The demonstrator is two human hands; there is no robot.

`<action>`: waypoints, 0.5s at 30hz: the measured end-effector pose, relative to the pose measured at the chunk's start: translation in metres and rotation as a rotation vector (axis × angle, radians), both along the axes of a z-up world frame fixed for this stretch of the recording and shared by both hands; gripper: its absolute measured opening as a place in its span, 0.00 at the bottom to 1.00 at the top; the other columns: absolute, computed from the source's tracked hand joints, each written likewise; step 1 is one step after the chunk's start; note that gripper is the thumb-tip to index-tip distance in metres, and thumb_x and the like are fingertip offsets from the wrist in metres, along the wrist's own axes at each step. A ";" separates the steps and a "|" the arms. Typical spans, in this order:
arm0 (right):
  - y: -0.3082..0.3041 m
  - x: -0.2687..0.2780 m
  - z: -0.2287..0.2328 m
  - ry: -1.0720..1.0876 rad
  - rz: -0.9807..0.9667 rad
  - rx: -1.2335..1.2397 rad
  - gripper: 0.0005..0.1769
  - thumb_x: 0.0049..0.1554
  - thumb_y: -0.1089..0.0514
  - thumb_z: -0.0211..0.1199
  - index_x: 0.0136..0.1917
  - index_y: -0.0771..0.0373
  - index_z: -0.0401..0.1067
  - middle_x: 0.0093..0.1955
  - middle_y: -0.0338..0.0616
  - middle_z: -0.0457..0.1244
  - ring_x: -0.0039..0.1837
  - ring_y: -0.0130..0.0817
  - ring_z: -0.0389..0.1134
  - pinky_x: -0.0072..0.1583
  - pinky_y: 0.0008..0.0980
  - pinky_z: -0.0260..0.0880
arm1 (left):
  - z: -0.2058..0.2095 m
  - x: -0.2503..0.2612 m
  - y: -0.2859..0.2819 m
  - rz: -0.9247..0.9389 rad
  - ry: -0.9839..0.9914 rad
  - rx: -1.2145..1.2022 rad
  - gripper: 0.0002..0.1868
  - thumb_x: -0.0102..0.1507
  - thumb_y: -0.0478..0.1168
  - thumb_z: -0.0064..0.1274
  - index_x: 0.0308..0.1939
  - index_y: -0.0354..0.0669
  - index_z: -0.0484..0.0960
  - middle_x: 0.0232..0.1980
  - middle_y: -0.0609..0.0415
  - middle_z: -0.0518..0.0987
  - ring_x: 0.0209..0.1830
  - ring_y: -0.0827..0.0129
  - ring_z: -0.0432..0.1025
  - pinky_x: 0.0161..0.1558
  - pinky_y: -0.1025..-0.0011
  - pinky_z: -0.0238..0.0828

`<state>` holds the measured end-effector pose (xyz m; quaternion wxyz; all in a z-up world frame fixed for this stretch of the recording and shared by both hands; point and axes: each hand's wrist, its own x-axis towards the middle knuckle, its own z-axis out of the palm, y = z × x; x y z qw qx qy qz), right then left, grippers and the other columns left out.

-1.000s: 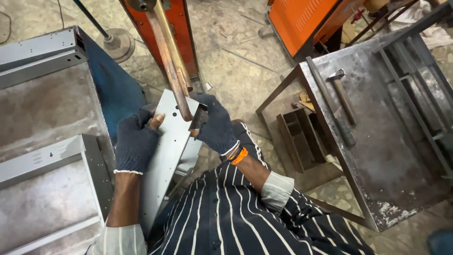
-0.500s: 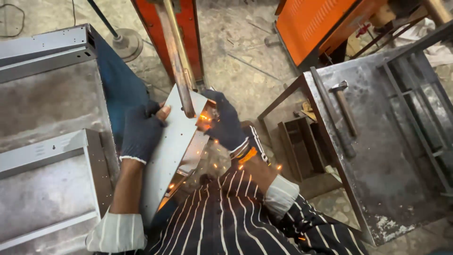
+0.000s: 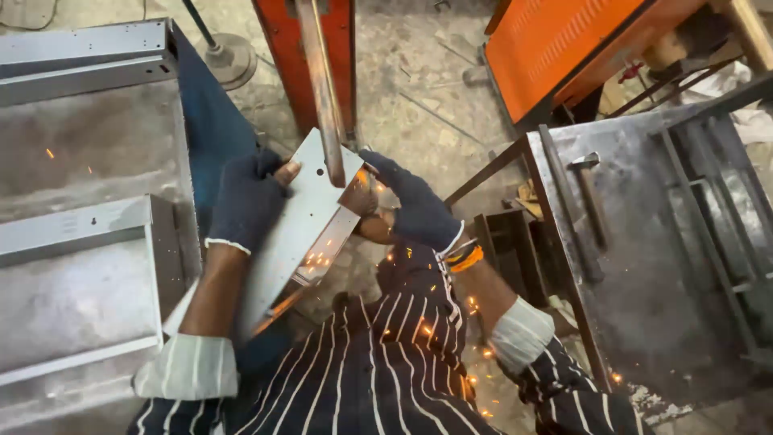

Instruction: The person fits a flat sheet-metal panel into a U-shaped metal channel frame, hammers the joint to seat it, files the panel edge, and presses the assembly in a manual bending machine. They repeat the fitting and hammering on other panels and stack the finished channel assemblies on the workbench.

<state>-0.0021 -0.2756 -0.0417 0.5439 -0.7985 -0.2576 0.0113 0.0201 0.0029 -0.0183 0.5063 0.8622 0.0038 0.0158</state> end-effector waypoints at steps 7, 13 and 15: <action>0.015 -0.033 0.005 0.028 -0.007 -0.037 0.46 0.54 0.54 0.68 0.81 0.62 0.53 0.74 0.58 0.62 0.77 0.50 0.63 0.74 0.42 0.61 | 0.027 0.018 0.012 -0.106 0.053 0.129 0.19 0.61 0.47 0.63 0.48 0.34 0.85 0.28 0.44 0.81 0.27 0.68 0.76 0.33 0.66 0.70; 0.026 -0.046 0.017 0.043 -0.082 -0.039 0.44 0.55 0.58 0.64 0.81 0.62 0.54 0.72 0.59 0.64 0.74 0.51 0.66 0.70 0.40 0.66 | 0.047 0.021 0.012 -0.175 0.053 0.310 0.18 0.62 0.48 0.62 0.46 0.36 0.87 0.30 0.41 0.82 0.29 0.61 0.78 0.35 0.62 0.70; 0.027 -0.043 0.020 0.111 -0.080 -0.050 0.44 0.54 0.60 0.63 0.81 0.62 0.54 0.70 0.60 0.65 0.71 0.50 0.68 0.67 0.39 0.68 | 0.052 0.019 0.012 -0.153 0.151 0.273 0.17 0.61 0.49 0.61 0.41 0.38 0.89 0.28 0.44 0.83 0.27 0.59 0.79 0.35 0.62 0.71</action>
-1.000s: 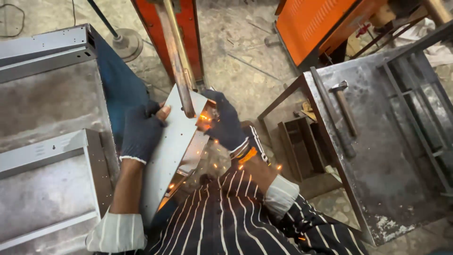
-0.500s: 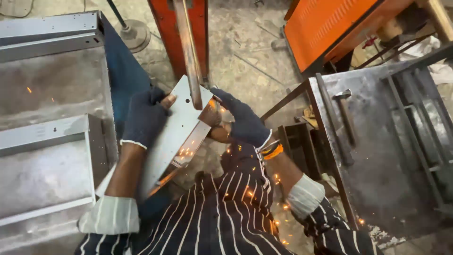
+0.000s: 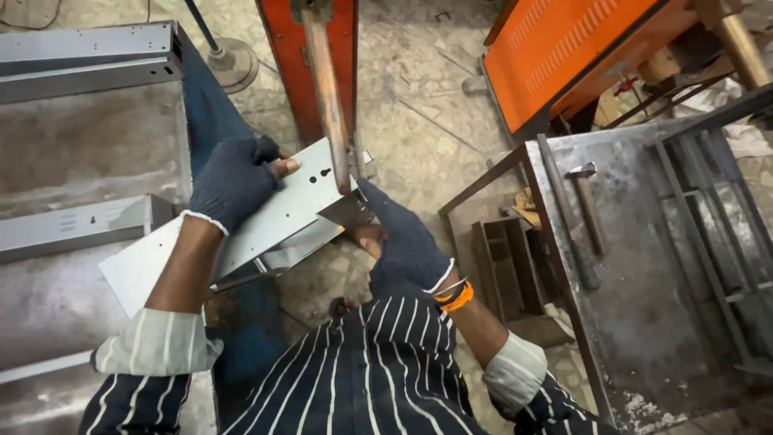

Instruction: The person fits a flat sheet-metal panel into a U-shaped metal channel frame, hammers the joint to seat it, files the panel edge, and presses the assembly in a manual bending machine. They repeat the fitting and hammering on other panels and stack the finished channel assemblies on the workbench.

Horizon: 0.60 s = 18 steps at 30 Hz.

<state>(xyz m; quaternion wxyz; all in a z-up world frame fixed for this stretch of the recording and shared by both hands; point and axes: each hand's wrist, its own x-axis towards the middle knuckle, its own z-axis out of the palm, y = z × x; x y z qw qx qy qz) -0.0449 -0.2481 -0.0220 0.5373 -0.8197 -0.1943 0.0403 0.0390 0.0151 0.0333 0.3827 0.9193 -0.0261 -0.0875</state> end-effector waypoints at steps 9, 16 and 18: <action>0.018 -0.013 -0.002 0.078 -0.061 -0.024 0.47 0.52 0.65 0.61 0.82 0.61 0.52 0.73 0.58 0.64 0.64 0.55 0.67 0.61 0.40 0.74 | -0.014 0.001 0.007 0.008 -0.040 -0.004 0.13 0.62 0.43 0.62 0.37 0.33 0.87 0.30 0.43 0.82 0.29 0.64 0.75 0.37 0.65 0.69; 0.004 -0.009 -0.005 -0.185 -0.028 -0.002 0.47 0.51 0.65 0.62 0.82 0.63 0.54 0.73 0.56 0.63 0.72 0.48 0.67 0.69 0.38 0.68 | -0.021 -0.004 0.008 0.050 -0.071 -0.170 0.13 0.60 0.44 0.63 0.39 0.37 0.88 0.26 0.50 0.80 0.26 0.73 0.70 0.32 0.68 0.67; 0.008 -0.017 0.009 -0.027 -0.046 0.004 0.47 0.49 0.66 0.55 0.82 0.61 0.55 0.76 0.52 0.64 0.59 0.50 0.67 0.60 0.41 0.68 | -0.025 -0.017 0.010 0.038 -0.200 -0.207 0.14 0.61 0.45 0.62 0.38 0.35 0.86 0.25 0.55 0.78 0.25 0.76 0.70 0.32 0.70 0.66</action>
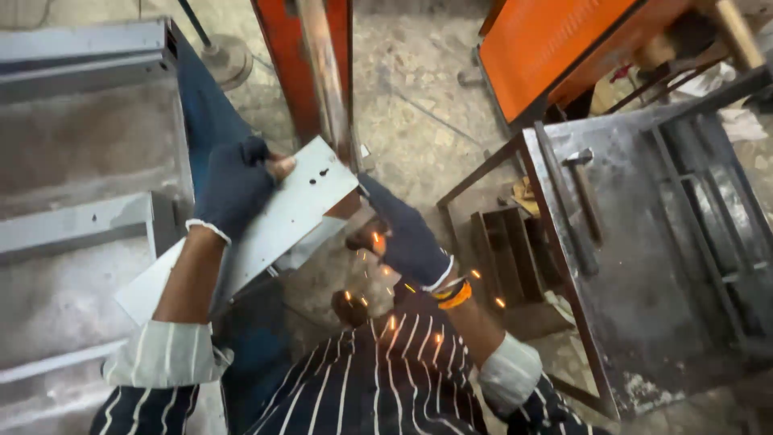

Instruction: The person fits a flat sheet-metal panel into a U-shaped metal channel frame, hammers the joint to seat it, files the panel edge, and presses the assembly in a manual bending machine. They repeat the fitting and hammering on other panels and stack the finished channel assemblies on the workbench.

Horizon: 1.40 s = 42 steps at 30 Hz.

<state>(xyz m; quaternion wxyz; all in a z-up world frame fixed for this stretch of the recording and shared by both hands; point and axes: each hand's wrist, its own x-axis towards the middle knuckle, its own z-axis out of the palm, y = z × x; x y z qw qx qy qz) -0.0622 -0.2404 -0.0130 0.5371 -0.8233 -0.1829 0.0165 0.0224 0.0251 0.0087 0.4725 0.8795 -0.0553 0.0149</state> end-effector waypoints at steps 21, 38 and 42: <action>-0.017 -0.031 -0.029 -0.558 -0.356 -0.156 0.07 0.61 0.59 0.66 0.54 0.60 0.78 0.50 0.47 0.72 0.49 0.45 0.73 0.51 0.40 0.73 | -0.007 -0.098 -0.033 0.166 -0.011 -0.147 0.17 0.68 0.49 0.61 0.38 0.36 0.85 0.28 0.62 0.76 0.28 0.78 0.65 0.33 0.72 0.61; -0.117 -0.133 -0.005 -0.339 -0.628 0.001 0.06 0.62 0.61 0.66 0.50 0.66 0.77 0.44 0.45 0.71 0.45 0.34 0.72 0.50 0.33 0.71 | -0.017 -0.185 -0.150 -0.118 -0.103 0.030 0.28 0.68 0.49 0.54 0.70 0.42 0.72 0.50 0.42 0.82 0.39 0.55 0.81 0.45 0.60 0.74; -0.133 -0.164 0.010 -0.312 -0.439 -0.079 0.06 0.60 0.61 0.68 0.49 0.65 0.79 0.46 0.47 0.71 0.47 0.35 0.72 0.51 0.33 0.71 | 0.011 -0.214 -0.204 -0.296 0.185 0.410 0.37 0.65 0.56 0.57 0.78 0.61 0.66 0.41 0.37 0.83 0.43 0.43 0.78 0.46 0.51 0.71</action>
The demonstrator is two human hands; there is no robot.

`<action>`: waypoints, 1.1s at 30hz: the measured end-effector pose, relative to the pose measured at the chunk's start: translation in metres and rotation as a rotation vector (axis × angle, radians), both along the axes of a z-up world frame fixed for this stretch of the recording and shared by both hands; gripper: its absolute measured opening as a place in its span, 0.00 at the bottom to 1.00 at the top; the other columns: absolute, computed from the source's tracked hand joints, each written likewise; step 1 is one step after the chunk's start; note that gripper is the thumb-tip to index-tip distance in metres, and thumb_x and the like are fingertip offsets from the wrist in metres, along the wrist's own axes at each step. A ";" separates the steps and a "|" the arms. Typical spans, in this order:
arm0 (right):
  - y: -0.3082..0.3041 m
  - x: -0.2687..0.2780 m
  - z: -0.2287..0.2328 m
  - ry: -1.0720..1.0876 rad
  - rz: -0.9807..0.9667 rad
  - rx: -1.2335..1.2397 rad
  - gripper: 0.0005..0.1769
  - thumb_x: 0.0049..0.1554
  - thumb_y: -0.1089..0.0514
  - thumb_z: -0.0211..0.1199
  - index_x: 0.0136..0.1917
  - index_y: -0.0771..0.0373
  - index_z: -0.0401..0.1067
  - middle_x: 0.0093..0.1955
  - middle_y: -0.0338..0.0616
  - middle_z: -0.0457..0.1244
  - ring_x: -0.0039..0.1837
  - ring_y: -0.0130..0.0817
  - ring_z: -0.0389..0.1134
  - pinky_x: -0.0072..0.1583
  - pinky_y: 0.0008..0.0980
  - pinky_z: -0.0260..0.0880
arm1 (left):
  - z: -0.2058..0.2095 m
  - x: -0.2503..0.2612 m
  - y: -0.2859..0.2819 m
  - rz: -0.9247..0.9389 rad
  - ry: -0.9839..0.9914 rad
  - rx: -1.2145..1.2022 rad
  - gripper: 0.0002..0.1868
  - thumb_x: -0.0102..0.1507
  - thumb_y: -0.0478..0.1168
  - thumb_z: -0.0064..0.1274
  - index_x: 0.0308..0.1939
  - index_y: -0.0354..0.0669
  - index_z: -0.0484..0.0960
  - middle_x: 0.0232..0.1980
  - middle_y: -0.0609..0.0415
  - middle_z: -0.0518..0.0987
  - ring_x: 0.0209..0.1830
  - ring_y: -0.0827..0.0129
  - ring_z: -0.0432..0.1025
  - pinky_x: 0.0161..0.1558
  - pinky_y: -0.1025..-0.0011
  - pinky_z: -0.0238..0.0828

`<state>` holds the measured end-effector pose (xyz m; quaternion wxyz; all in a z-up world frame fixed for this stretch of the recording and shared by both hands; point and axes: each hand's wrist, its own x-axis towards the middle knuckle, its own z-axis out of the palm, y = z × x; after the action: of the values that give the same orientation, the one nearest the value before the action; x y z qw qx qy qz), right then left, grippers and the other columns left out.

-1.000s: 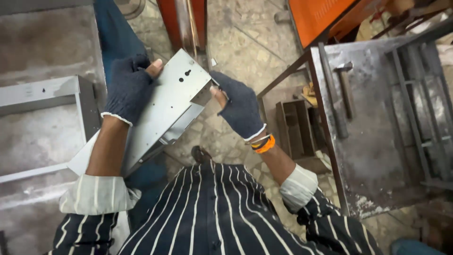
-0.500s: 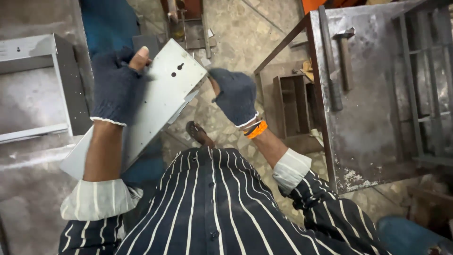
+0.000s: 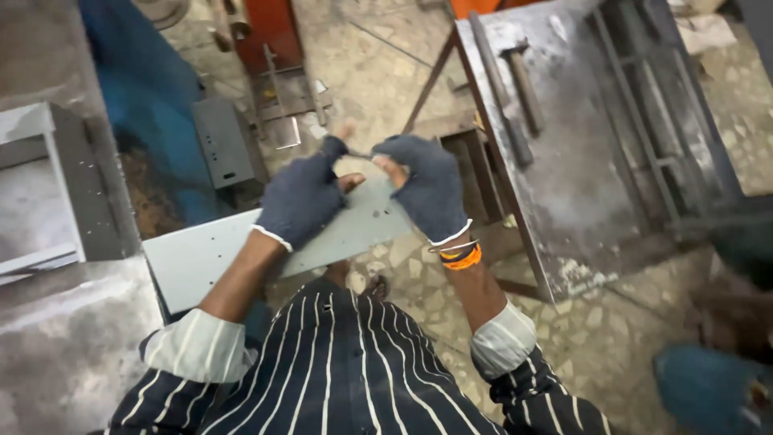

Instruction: The person fits a flat sheet-metal panel into a U-shaped metal channel frame, hammers the joint to seat it, files the panel edge, and presses the assembly in a manual bending machine. They repeat the fitting and hammering on other panels and stack the finished channel assemblies on the workbench.

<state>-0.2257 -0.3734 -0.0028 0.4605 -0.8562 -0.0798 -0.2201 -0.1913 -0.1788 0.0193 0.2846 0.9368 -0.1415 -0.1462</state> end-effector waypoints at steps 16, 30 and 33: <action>-0.079 -0.140 -0.135 -0.075 -0.325 -0.243 0.26 0.59 0.45 0.65 0.55 0.72 0.72 0.50 0.58 0.67 0.53 0.54 0.67 0.56 0.43 0.65 | -0.004 0.053 -0.063 -0.224 0.102 -0.632 0.17 0.70 0.46 0.49 0.37 0.37 0.84 0.28 0.54 0.78 0.29 0.75 0.71 0.35 0.70 0.70; -0.032 -0.055 0.008 0.074 -0.928 -0.331 0.29 0.58 0.39 0.69 0.28 0.62 0.70 0.23 0.51 0.57 0.27 0.49 0.57 0.34 0.45 0.55 | -0.002 0.147 -0.059 -0.210 0.118 -0.890 0.16 0.73 0.48 0.44 0.46 0.37 0.74 0.47 0.52 0.86 0.40 0.76 0.73 0.43 0.74 0.72; -0.044 -0.045 0.011 0.069 -0.933 -0.457 0.30 0.59 0.38 0.68 0.27 0.61 0.68 0.25 0.52 0.58 0.28 0.51 0.58 0.34 0.45 0.56 | -0.031 0.152 -0.072 -0.171 0.117 -1.120 0.16 0.74 0.48 0.45 0.48 0.37 0.75 0.48 0.51 0.85 0.48 0.76 0.77 0.50 0.75 0.74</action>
<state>-0.2705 -0.4170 0.0085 0.1173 -0.8862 0.2793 -0.3506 -0.0394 -0.2512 -0.0117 0.7326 0.6183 -0.2566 -0.1230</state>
